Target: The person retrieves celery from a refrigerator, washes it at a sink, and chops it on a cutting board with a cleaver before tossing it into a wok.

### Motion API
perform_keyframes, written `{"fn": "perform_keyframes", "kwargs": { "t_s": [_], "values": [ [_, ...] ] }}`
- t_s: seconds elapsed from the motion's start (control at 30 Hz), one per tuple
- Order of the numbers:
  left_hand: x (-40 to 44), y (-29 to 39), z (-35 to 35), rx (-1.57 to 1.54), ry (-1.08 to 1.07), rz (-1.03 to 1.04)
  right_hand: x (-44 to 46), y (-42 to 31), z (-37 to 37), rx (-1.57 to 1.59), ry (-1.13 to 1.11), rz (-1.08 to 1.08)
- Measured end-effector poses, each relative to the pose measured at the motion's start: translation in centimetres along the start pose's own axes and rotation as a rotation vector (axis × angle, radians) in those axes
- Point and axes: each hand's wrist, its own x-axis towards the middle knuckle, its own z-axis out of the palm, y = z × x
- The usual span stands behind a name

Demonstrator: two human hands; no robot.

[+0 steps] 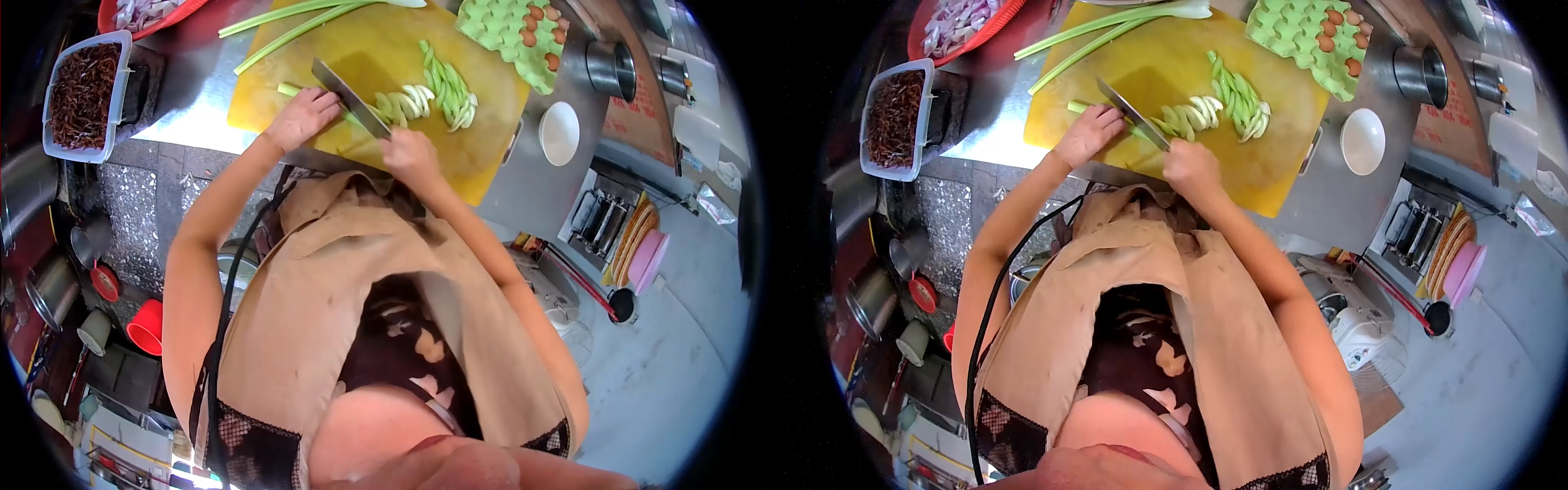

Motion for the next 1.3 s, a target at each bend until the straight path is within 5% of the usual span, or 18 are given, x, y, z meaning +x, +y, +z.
{"fn": "perform_keyframes", "kwargs": {
  "t_s": [0.43,0.57,0.63,0.73,0.9,1.0,1.23,1.3],
  "values": [
    [-0.9,-0.1,0.0,-0.068,-0.009,0.020,1.5,-1.4,0.3,0.056,0.063,-0.054],
    [-0.8,-0.2,-0.2,-0.078,-0.045,-0.009,1.8,-0.6,0.0,0.041,-0.107,0.018],
    [-0.8,-0.3,-0.4,-0.086,-0.010,0.010,2.8,-1.1,1.8,0.077,-0.058,0.042],
    [-2.0,-1.6,-1.1,-0.046,0.105,-0.242,3.2,-1.3,1.2,0.168,-0.014,0.047],
    [0.2,0.4,1.7,-0.114,0.073,-0.172,1.5,2.5,-0.1,0.080,0.055,0.111],
    [2.8,2.9,2.2,-0.017,0.049,-0.114,-0.5,4.0,0.9,-0.036,0.309,-0.098],
    [2.7,3.1,2.5,0.007,0.001,-0.122,-2.6,4.2,-0.3,-0.024,0.203,-0.053],
    [2.7,3.0,2.7,-0.027,0.059,-0.104,-0.7,5.0,3.2,-0.081,0.356,-0.123]
  ]
}}
